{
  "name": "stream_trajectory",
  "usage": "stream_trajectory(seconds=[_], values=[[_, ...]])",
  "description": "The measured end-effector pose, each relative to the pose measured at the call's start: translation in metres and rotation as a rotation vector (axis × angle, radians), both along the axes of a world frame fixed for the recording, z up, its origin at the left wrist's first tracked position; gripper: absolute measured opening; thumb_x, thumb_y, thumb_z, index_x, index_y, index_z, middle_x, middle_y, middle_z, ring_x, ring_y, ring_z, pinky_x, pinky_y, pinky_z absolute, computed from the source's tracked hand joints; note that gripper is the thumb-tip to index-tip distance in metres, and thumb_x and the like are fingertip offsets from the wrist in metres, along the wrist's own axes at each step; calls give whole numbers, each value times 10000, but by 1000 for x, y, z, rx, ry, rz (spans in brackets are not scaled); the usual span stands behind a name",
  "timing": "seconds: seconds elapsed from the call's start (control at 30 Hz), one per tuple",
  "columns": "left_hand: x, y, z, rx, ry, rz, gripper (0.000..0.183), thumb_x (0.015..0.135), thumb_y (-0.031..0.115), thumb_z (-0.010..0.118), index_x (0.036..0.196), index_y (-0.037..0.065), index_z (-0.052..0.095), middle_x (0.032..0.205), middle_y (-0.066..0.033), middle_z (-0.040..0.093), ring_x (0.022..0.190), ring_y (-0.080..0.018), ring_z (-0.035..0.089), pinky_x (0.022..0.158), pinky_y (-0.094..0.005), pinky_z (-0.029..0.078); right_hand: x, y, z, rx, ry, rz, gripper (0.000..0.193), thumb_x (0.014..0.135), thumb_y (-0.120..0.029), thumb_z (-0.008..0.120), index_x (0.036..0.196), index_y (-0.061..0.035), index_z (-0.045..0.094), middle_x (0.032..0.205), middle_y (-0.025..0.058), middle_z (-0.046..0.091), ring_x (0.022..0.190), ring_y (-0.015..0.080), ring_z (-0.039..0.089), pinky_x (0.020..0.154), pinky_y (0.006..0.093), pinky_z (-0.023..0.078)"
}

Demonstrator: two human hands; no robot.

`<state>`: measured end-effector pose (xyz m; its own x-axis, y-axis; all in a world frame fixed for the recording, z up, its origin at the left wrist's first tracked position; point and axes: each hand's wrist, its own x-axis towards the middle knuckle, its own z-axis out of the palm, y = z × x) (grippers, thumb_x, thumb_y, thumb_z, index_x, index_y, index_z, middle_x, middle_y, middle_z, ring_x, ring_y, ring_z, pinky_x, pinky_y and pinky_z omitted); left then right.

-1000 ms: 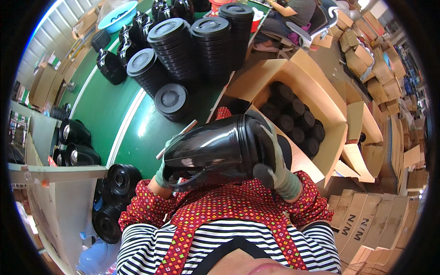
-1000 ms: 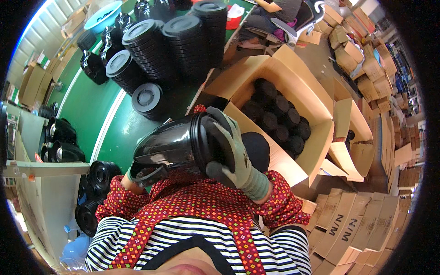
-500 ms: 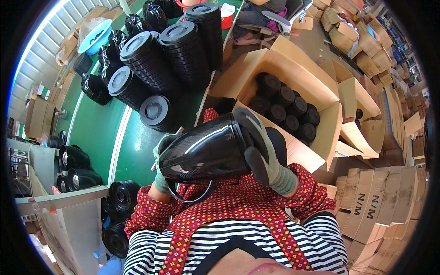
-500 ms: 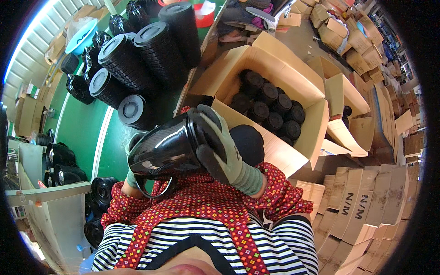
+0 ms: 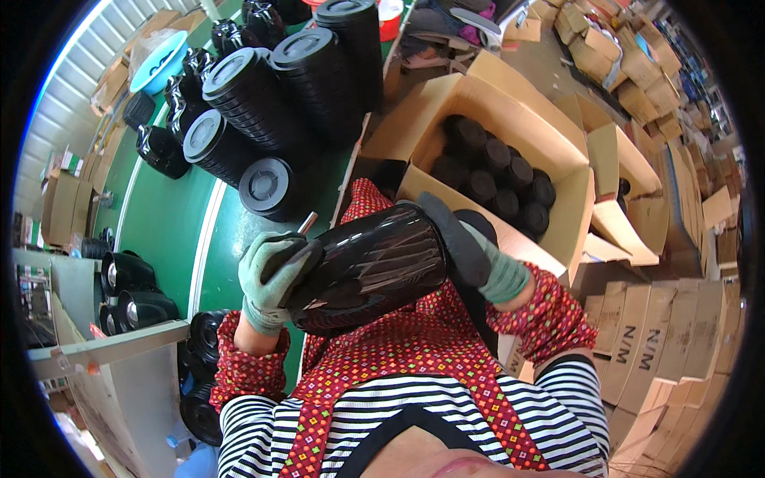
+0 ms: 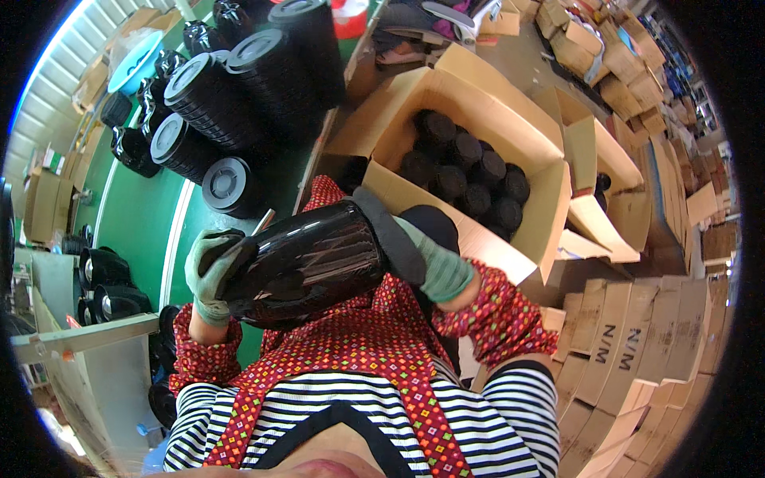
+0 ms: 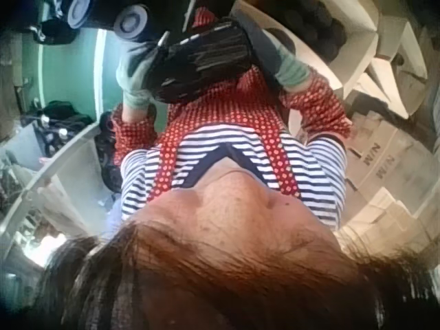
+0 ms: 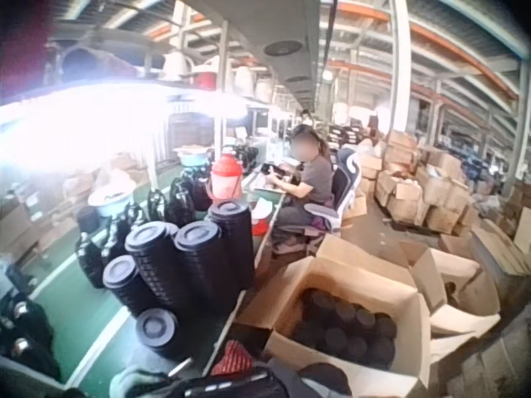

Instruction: The person repeatedly picks up black kettles and inserts a metal rod into the base, then places them on a green table. The person handles the kettles one at a time, inserting the rod and setting them down in a repetitive cycle.

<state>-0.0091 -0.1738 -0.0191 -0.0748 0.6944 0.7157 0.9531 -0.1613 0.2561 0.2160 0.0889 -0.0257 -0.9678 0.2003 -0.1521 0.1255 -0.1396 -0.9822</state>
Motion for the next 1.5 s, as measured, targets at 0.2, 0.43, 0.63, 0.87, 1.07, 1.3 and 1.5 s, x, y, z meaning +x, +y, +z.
stream_trajectory(seconds=[0.2,0.43,0.63,0.87,1.07,1.3,1.5], values=[[6,-6,-73,-140,-1532,-258,765,762,284,947,1331,-75,583,1260,-199,703,1104,-248,719,1013,-400,584,-3,-11,33,597,412,-163,693,1089,-490,516,1596,-31,404,1633,185,421,1513,249,401,1224,367,342],[9,7,38,-56,39,-28,587,633,325,960,1067,-20,768,1024,-157,693,876,-303,707,796,-380,575,2,-23,47,-253,-21,-162,691,1094,-515,508,1565,-17,422,1537,167,528,1353,243,572,1143,369,454],[20,0,-76,-121,-1516,-303,593,891,366,839,1320,7,642,1293,-181,695,1252,-290,661,1246,-544,373,-9,-33,22,342,643,-198,793,1047,-527,580,1602,-4,365,1660,168,370,1500,296,402,1216,386,346],[11,32,41,-146,-97,-72,383,737,207,882,1034,0,756,933,-157,657,820,-306,677,718,-373,562,4,-37,24,-16,-83,-374,770,1050,-575,566,1535,12,455,1436,144,602,1251,200,616,1080,322,483],[17,11,-87,-96,-1911,-449,844,866,96,863,1550,-13,381,1430,-196,617,1304,-282,624,1215,-449,440,-1,-32,-10,226,584,-301,793,1079,-489,535,1635,22,294,1695,190,300,1569,321,311,1271,410,264],[2,46,43,-239,-156,-14,513,706,220,903,1116,-43,742,981,-148,679,841,-283,704,750,-341,562,-9,-32,-37,-572,15,-623,419,1127,-391,476,1288,-53,665,1162,59,741,1040,144,692,996,295,528],[9,15,-71,-224,-1942,-399,518,990,201,724,1445,26,551,1405,-183,617,1261,-291,639,1093,-434,539,-4,-36,14,207,535,-285,702,1013,-549,612,1488,-36,548,1610,210,423,1451,348,445,1188,463,375]])
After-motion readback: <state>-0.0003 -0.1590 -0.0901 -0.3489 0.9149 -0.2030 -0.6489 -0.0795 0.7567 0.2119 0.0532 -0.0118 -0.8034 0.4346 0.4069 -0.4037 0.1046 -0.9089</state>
